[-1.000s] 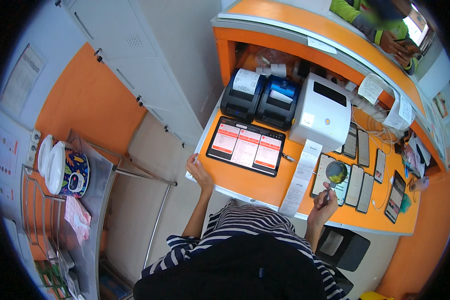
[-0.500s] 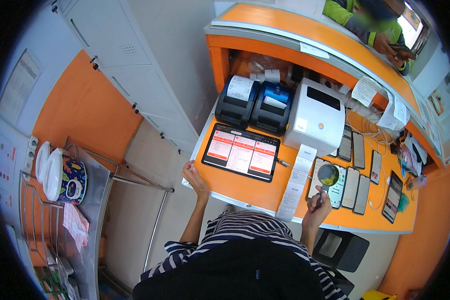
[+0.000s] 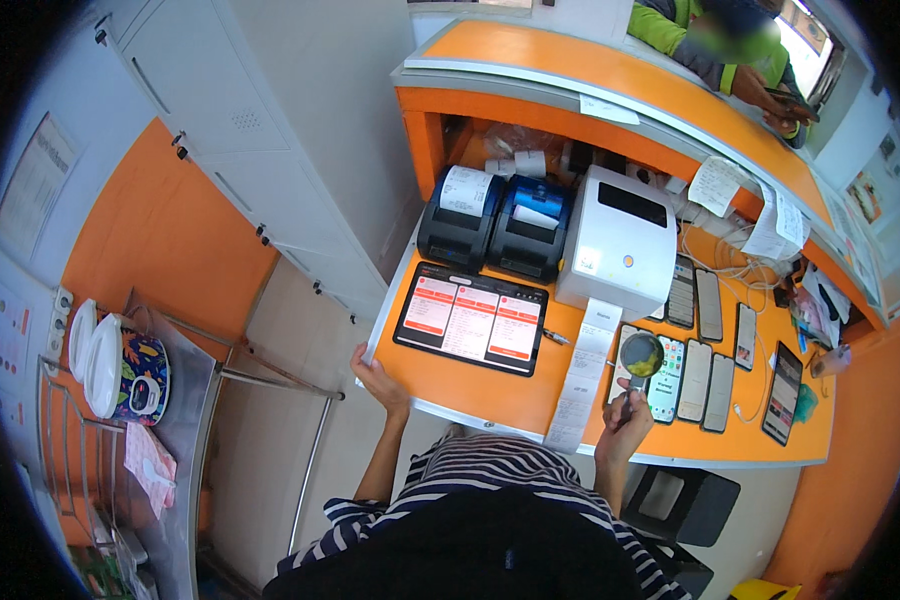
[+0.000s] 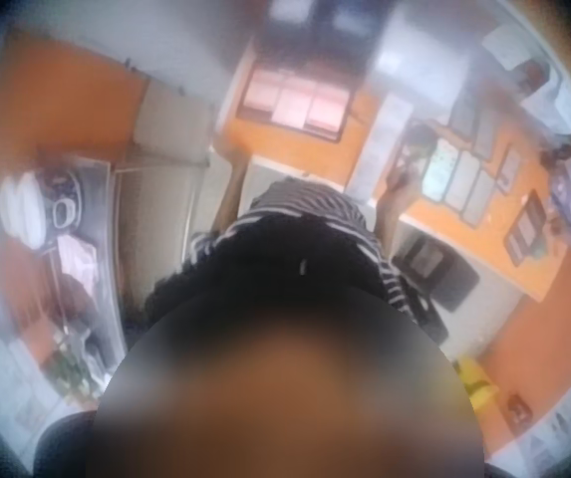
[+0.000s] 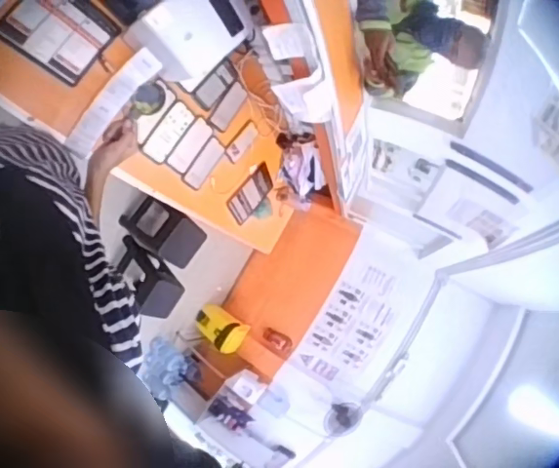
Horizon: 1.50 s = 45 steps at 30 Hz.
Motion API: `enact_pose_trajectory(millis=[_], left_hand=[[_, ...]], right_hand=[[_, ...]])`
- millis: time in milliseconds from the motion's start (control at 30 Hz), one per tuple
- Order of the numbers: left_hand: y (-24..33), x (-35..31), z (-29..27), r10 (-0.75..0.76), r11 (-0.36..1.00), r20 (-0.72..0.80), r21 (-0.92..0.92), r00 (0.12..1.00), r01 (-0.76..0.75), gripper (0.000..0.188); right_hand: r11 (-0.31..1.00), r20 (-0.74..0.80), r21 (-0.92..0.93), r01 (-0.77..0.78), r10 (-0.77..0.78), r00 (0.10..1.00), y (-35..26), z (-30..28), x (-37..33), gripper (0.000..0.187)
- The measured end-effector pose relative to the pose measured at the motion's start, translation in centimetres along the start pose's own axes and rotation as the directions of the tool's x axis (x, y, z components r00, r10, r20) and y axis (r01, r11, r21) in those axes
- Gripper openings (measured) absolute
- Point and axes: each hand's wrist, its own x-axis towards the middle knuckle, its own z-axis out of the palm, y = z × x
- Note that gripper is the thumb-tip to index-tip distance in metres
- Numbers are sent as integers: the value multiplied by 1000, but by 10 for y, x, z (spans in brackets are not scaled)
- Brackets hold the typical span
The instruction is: The person scoops scrambled eggs into a compartmentalized food box, then retrieves fried chicken from a warmer, cuts it on a cutting board, and places the pieces into the box. The box is closed, placed into a plastic bag, and sealed for delivery.
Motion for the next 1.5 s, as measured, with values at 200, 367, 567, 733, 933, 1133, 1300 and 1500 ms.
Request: enact_pose_trajectory(millis=[200,367,567,733,933,1133,1300,1500], left_hand=[[4,-1,-1,93,990,2,105,996,-93,42],[8,-2,-2,59,970,-2,234,998,-57,42],[11,-1,-3,5,973,10,229,1000,-7,44],[4,-1,1,39,997,-74,64,996,-34,46],[-30,30,13,-252,967,-398,-81,882,240,51],[-78,95,13,-288,852,-160,407,944,329,58],[-98,106,8,-635,767,326,378,701,519,77],[-84,107,3,-609,721,654,218,450,658,84]], right_hand=[[999,-17,19,28,-27,999,-1,0,-2,29],[1000,-3,2,9,-9,1000,-1,-1,-2,30],[999,-12,27,36,-35,999,-1,-4,-1,29],[999,20,24,47,-48,999,-1,-7,3,27],[999,23,20,29,-30,999,-6,-6,4,26],[999,-70,-47,14,-18,997,-17,-5,-1,21],[1000,-109,-11,-11,10,994,-25,-5,-12,21],[1000,-190,5,-29,30,981,-20,-13,-27,22]])
